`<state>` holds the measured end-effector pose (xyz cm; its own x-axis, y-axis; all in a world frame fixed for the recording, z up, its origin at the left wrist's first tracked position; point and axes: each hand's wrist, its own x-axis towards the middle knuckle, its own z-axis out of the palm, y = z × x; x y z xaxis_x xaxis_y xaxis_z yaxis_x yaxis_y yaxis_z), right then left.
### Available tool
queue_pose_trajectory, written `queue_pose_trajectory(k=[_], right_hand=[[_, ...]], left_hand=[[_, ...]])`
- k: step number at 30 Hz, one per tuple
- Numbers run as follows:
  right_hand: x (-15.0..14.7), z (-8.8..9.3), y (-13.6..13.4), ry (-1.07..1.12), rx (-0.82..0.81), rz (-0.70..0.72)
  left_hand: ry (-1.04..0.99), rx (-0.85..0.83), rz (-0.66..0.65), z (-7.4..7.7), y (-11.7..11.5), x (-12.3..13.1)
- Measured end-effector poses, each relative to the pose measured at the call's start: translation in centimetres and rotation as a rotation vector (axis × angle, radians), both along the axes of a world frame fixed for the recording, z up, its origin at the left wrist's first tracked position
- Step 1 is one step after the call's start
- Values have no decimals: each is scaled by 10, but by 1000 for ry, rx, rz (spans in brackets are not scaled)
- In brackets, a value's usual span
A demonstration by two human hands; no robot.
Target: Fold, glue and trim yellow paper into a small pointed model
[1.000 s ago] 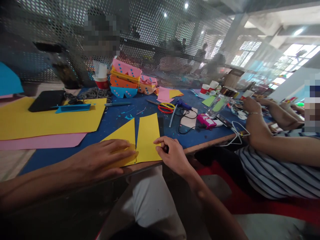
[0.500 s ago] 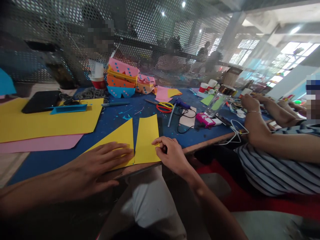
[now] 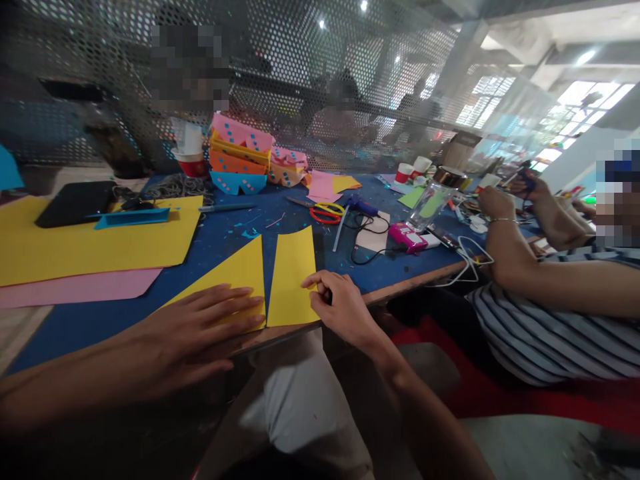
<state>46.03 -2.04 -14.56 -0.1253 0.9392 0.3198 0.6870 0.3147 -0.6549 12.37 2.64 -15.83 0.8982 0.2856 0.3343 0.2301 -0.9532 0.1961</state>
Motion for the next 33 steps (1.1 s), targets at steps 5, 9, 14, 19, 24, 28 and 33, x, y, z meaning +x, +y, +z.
queue_pose_trajectory(k=[5,9,14,19,24,28,33], right_hand=[[1,0,-1,8,6,5],[1,-1,-1,18,27,-8],[1,-4,-2,64,80,-9],[0,-6,-2,102,157,-23],[-5,1,-5,112,277,-70],[-19,18,-10,122,399,-15],[-48,37,-15,113,464,255]], left_hand=[[-7,14,-9,-2,1,1],[-6,32,-9,-2,0,3],[2,23,-11,5,-2,5],[-21,-48,3,17,-3,6],[-151,-110,73,12,-3,4],[-300,-324,240,9,2,4],[-408,-924,364,24,10,4]])
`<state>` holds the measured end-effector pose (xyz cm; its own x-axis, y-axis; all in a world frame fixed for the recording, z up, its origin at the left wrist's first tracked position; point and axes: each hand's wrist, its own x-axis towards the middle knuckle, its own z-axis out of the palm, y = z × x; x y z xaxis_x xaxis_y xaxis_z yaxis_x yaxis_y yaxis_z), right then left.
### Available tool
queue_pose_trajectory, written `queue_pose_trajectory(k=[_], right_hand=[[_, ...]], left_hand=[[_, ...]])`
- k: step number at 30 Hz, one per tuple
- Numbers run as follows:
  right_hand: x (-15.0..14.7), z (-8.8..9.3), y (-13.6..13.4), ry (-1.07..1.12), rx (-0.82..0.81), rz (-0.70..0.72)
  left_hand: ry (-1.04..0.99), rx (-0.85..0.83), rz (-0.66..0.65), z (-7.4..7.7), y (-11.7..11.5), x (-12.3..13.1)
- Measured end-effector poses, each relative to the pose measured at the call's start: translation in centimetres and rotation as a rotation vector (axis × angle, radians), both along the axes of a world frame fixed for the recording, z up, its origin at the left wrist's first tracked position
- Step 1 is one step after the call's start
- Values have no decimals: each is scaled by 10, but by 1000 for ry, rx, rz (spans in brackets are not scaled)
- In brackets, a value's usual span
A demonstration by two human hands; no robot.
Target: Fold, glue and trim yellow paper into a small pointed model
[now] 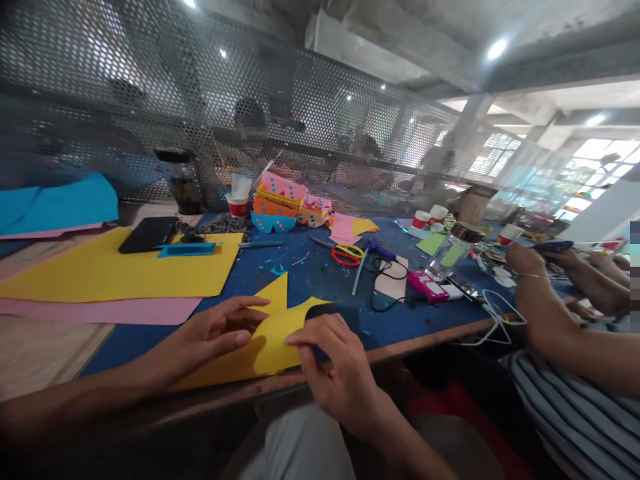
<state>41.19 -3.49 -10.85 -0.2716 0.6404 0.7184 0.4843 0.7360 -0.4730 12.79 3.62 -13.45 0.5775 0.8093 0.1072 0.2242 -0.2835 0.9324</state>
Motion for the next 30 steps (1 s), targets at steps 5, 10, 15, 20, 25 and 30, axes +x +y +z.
queue_pose_trajectory(k=[5,10,15,20,25,30], right_hand=[[-17,6,5,-40,-85,172],[-12,6,22,-11,-288,164],[-7,10,49,93,-451,153],[-10,21,70,218,-404,163],[-17,25,83,339,-479,225],[-9,35,109,179,-396,171]], left_hand=[[-259,-216,75,7,12,-1],[-414,-202,248,10,27,-6],[-423,-172,308,9,34,-8],[-378,-144,290,11,32,-7],[-319,-94,340,17,29,-7],[-292,-93,369,18,27,-6]])
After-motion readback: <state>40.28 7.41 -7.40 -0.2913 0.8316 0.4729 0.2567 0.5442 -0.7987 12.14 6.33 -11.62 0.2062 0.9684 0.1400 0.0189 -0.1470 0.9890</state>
